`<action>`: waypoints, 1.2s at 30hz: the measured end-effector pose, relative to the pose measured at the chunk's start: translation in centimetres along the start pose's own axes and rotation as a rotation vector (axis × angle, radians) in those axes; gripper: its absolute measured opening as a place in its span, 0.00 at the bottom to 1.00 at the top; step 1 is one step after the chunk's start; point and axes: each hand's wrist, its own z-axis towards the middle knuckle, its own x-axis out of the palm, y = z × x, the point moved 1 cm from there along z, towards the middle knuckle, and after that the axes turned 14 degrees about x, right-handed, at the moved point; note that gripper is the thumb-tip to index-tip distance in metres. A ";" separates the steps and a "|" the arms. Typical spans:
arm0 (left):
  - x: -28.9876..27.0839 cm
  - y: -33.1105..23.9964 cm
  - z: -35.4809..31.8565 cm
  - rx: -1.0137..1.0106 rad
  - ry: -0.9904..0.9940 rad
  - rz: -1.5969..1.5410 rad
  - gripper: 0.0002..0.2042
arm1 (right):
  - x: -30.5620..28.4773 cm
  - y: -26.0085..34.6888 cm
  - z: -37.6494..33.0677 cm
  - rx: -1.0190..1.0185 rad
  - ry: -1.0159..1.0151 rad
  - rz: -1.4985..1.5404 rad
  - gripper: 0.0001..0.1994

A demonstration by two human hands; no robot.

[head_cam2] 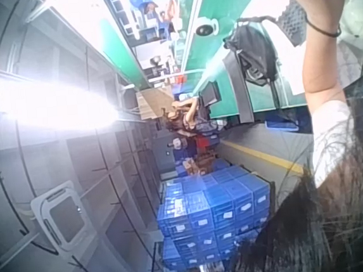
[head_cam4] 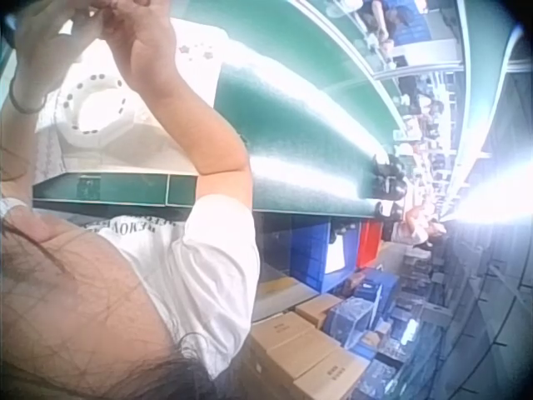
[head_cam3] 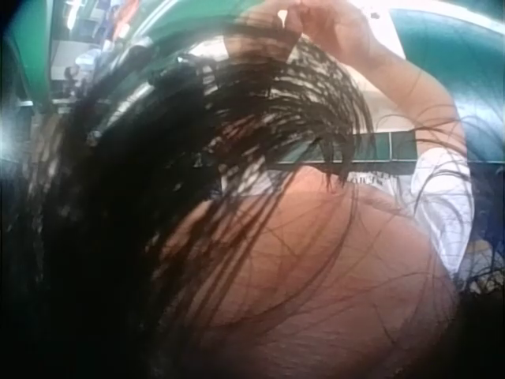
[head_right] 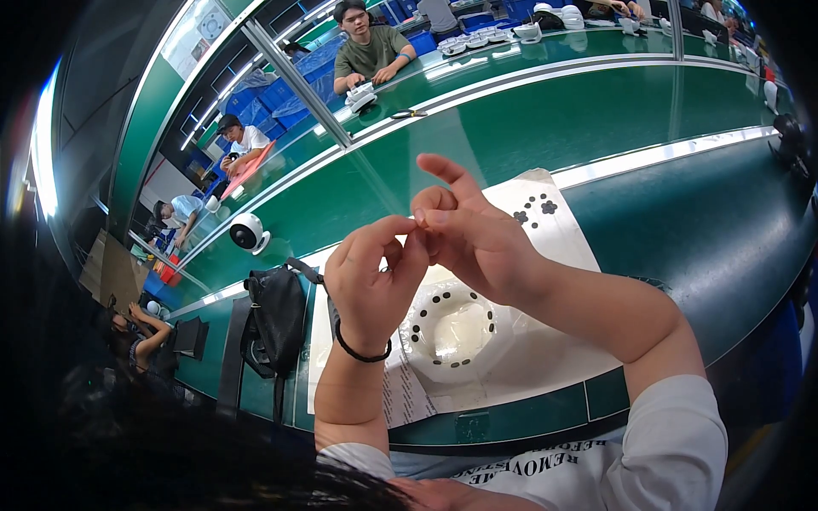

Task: Manually inserting small components into a circular plastic light fixture base on an industrial assembly line.

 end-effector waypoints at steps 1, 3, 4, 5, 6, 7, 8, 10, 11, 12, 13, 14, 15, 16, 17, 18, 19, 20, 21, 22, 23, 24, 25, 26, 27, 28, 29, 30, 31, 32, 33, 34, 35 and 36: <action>-0.1 0.0 0.1 0.000 0.003 0.001 0.08 | 0.1 0.0 0.0 0.004 -0.009 -0.007 0.26; -0.1 -0.1 0.1 0.001 0.007 0.002 0.08 | 0.0 -0.1 0.0 0.008 -0.003 -0.015 0.26; 0.0 0.0 0.1 -0.012 0.015 -0.011 0.08 | -0.1 -0.1 0.0 0.012 -0.001 -0.024 0.26; 0.1 0.1 0.1 -0.026 0.023 -0.024 0.07 | -0.2 -0.2 0.0 0.011 -0.002 -0.025 0.26; 0.1 0.1 0.0 -0.026 0.023 -0.026 0.07 | -0.3 -0.2 0.1 0.012 -0.005 -0.033 0.26; 0.1 0.0 0.0 -0.048 0.029 -0.030 0.07 | -0.3 -0.3 0.1 0.013 -0.005 -0.041 0.26; 0.1 0.0 0.0 -0.070 0.035 -0.033 0.06 | -0.3 -0.3 0.1 0.013 -0.004 -0.040 0.26; 0.0 0.0 0.1 -0.082 0.039 -0.041 0.06 | -0.3 -0.3 0.1 0.019 -0.010 -0.042 0.26; 0.1 0.0 0.1 -0.093 0.042 -0.050 0.06 | -0.3 -0.3 0.1 0.019 -0.011 -0.042 0.26; 0.2 0.1 0.1 -0.094 0.042 -0.052 0.06 | -0.2 -0.3 0.1 0.016 -0.016 -0.043 0.26; 0.3 0.3 -0.1 -0.088 0.017 -0.051 0.08 | -0.2 -0.3 0.1 0.015 -0.020 -0.044 0.26; 0.4 0.4 -0.2 -0.083 -0.009 -0.049 0.09 | -0.2 -0.3 0.1 0.016 -0.021 -0.043 0.26; 0.5 0.4 -0.3 -0.084 -0.008 -0.049 0.09 | -0.2 -0.3 0.1 0.016 -0.028 -0.049 0.26; 0.5 0.5 -0.3 -0.108 -0.015 -0.072 0.09 | -0.2 -0.3 0.1 0.015 -0.035 -0.055 0.26; 0.5 0.5 -0.3 -0.132 -0.021 -0.094 0.09 | -0.3 -0.3 0.1 0.015 -0.036 -0.055 0.26; 0.5 0.5 -0.3 -0.132 -0.020 -0.095 0.09 | -0.3 -0.4 0.2 0.013 -0.040 -0.063 0.26; 0.5 0.5 -0.3 -0.154 -0.013 -0.111 0.08 | -0.4 -0.4 0.2 0.011 -0.045 -0.071 0.26; 0.5 0.5 -0.3 -0.176 -0.005 -0.126 0.07 | -0.5 -0.4 0.2 0.010 -0.046 -0.071 0.26; 0.5 0.5 -0.2 -0.176 -0.005 -0.128 0.07 | -0.7 -0.4 0.2 0.011 -0.043 -0.070 0.26; 0.5 0.4 -0.3 -0.194 -0.005 -0.151 0.07 | -0.6 -0.4 0.2 0.012 -0.037 -0.068 0.26; 0.4 0.4 -0.2 -0.212 -0.004 -0.175 0.06 | -0.6 -0.4 0.2 0.012 -0.036 -0.067 0.26; 0.3 0.3 -0.2 -0.212 -0.004 -0.173 0.06 | -0.5 -0.5 0.2 0.015 -0.036 -0.069 0.27; 0.2 0.3 -0.1 -0.209 -0.007 -0.179 0.06 | -0.4 -0.5 0.2 0.018 -0.039 -0.073 0.27; 0.1 0.2 -0.1 -0.206 -0.011 -0.184 0.06 | -0.5 -0.5 0.2 0.017 -0.039 -0.073 0.27; 0.1 0.2 -0.1 -0.207 -0.010 -0.183 0.06 | -0.5 -0.5 0.2 0.021 -0.035 -0.070 0.27; 0.2 0.2 -0.1 -0.205 -0.008 -0.192 0.06 | -0.6 -0.5 0.2 0.023 -0.033 -0.069 0.27; 0.2 0.2 -0.1 -0.204 -0.005 -0.200 0.06 | -0.6 -0.5 0.2 0.022 -0.035 -0.069 0.27; 0.2 0.3 0.0 -0.204 -0.005 -0.202 0.06 | -0.6 -0.4 0.1 0.024 -0.036 -0.071 0.27; 0.1 0.2 0.0 -0.188 -0.001 -0.200 0.06 | -0.5 -0.4 0.1 0.027 -0.034 -0.071 0.27; 0.1 0.1 0.1 -0.173 0.003 -0.198 0.06 | -0.5 -0.4 0.1 0.026 -0.034 -0.071 0.27; 0.0 0.1 0.2 -0.173 0.003 -0.199 0.06 | -0.6 -0.5 0.1 0.029 -0.028 -0.070 0.26; 0.0 0.1 0.2 -0.157 0.005 -0.203 0.07 | -0.6 -0.5 0.1 0.033 -0.021 -0.069 0.26; 0.0 0.0 0.2 -0.142 0.007 -0.207 0.07 | -0.6 -0.5 0.1 0.033 -0.021 -0.068 0.26; 0.0 0.0 0.2 -0.142 0.007 -0.207 0.07 | -0.5 -0.5 0.1 0.037 -0.016 -0.071 0.26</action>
